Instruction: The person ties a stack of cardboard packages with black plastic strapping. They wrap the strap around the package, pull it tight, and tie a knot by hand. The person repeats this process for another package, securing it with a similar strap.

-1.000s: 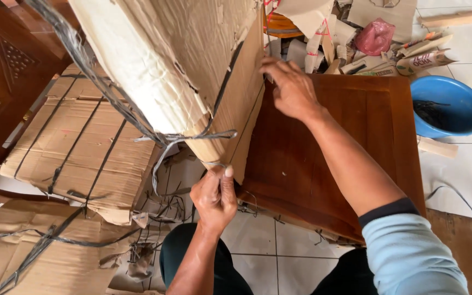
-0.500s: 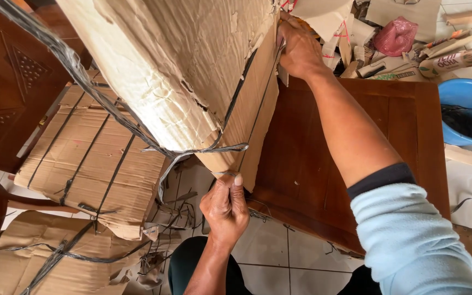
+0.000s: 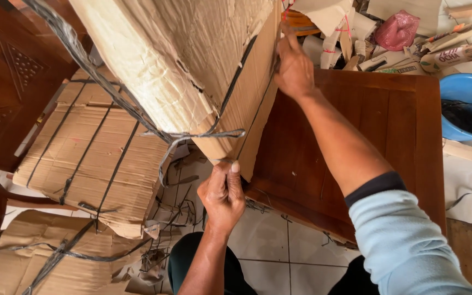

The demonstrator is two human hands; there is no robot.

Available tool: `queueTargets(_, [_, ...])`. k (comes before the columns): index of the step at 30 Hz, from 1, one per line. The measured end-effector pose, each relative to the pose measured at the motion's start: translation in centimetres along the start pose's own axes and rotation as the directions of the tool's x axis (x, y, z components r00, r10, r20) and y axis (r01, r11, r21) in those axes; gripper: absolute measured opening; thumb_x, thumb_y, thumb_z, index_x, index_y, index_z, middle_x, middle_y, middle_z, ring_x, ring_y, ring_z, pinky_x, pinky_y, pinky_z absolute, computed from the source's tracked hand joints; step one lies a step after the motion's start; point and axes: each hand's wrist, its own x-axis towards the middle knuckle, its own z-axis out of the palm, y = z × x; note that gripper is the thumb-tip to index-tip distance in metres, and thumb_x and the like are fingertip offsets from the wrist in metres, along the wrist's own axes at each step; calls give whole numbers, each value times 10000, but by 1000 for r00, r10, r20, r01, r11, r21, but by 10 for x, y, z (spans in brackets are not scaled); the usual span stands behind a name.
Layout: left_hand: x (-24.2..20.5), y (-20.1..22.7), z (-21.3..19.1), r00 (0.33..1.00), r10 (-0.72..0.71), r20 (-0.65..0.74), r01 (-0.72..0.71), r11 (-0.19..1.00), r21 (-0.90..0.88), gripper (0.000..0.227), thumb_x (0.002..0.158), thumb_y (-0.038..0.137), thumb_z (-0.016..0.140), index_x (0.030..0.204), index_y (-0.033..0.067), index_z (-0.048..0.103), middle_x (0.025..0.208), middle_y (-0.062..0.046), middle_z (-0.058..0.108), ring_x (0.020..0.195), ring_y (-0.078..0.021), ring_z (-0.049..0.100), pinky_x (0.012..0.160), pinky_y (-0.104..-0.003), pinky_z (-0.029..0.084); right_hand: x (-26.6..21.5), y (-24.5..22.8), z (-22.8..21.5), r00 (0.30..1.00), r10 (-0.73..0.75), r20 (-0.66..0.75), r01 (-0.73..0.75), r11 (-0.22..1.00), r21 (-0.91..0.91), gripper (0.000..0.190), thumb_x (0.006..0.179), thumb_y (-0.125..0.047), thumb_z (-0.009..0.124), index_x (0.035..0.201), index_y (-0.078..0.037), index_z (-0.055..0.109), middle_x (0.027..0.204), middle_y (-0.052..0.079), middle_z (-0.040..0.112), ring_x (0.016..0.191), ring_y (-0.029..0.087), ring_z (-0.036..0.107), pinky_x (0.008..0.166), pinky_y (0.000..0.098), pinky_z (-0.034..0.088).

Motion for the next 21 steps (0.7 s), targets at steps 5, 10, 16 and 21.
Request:
queueTargets(5, [3,-1,-2,999,44,3,-44,998,33,172,1079,155,525,930,84,574,628,7,361,562,-114,273,517,-333,276,-65,-23,0,984,-176,-23,177,982,70,447,747,147,589,1141,-26,466,1617,123,346,1082,474,671,449,483,424])
queueTargets(10, [9,1,0,994,54,-97,-65,992,-106,188,1034,44,575,873,66,669,537,-102,563,411,-216,552,420,-315,442,-111,-75,-31,966,-194,-172,226,954,197,466,765,144,599,1171,-78,647,1306,100,615,987,357,680,779,445,572])
queueTargets(16, [-3,23,7,998,49,-41,-54,989,-139,154,1004,45,625,872,76,697,608,-122,623,476,-274,601,467,-345,483,-136,-146,-97,933,-288,-216,357,815,457,216,983,-152,557,1013,-142,771,1010,40,712,853,243,639,765,343,506])
queueTargets(21, [-3,33,2,999,52,-8,-52,994,-92,159,1017,38,599,897,30,702,661,-187,650,585,-406,666,487,-387,506,-139,-174,-125,939,-338,70,267,840,472,218,1024,-268,617,929,-134,761,1011,42,743,842,266,630,742,364,493])
